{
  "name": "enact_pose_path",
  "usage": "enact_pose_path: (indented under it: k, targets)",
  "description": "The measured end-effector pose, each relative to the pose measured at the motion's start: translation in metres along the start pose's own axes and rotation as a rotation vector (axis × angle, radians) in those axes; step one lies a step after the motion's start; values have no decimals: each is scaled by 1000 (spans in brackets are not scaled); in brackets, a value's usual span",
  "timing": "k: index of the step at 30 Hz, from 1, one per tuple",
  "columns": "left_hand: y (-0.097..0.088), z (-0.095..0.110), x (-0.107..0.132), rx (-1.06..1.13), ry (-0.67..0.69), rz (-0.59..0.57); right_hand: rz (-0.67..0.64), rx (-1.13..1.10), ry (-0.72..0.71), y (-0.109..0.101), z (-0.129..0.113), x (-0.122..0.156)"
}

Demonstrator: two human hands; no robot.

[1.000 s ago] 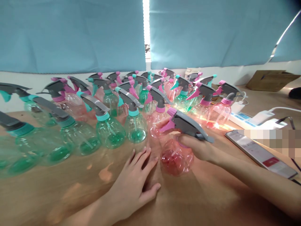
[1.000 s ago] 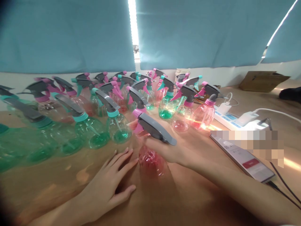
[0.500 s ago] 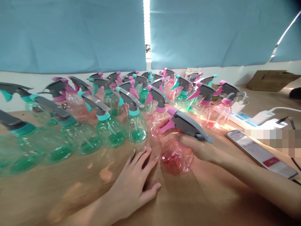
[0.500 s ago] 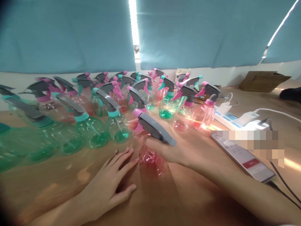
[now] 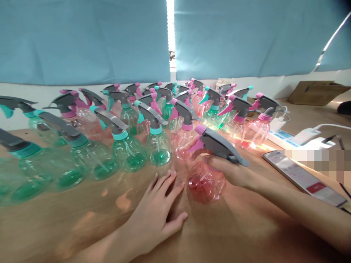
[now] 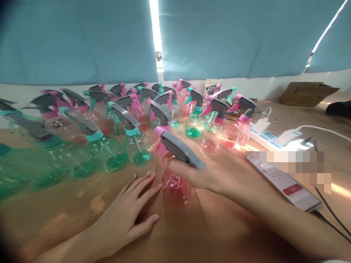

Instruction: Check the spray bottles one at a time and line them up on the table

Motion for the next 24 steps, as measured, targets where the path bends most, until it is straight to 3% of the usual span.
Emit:
enact_pose_path:
  k: [6,13,24]
  targets:
    - [0,0,-1,-4,-2,-9,-6,176,-49,1,-9,-3]
    - [-2,1,-1,-1,10,6,-20,219,-120,6,-21,-6]
    - [-2,0,0,7,17,43,42,259,-11,-2,-14,-1]
Point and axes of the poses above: each hand's wrist, its own x-axis away from the middle knuckle, its own y-axis out of the palm, z = x × y, the point moved 10 cm from there along -x, towards the middle knuckle, and after that the axes turned 13 degrees about -x, right-handed, at the moved point
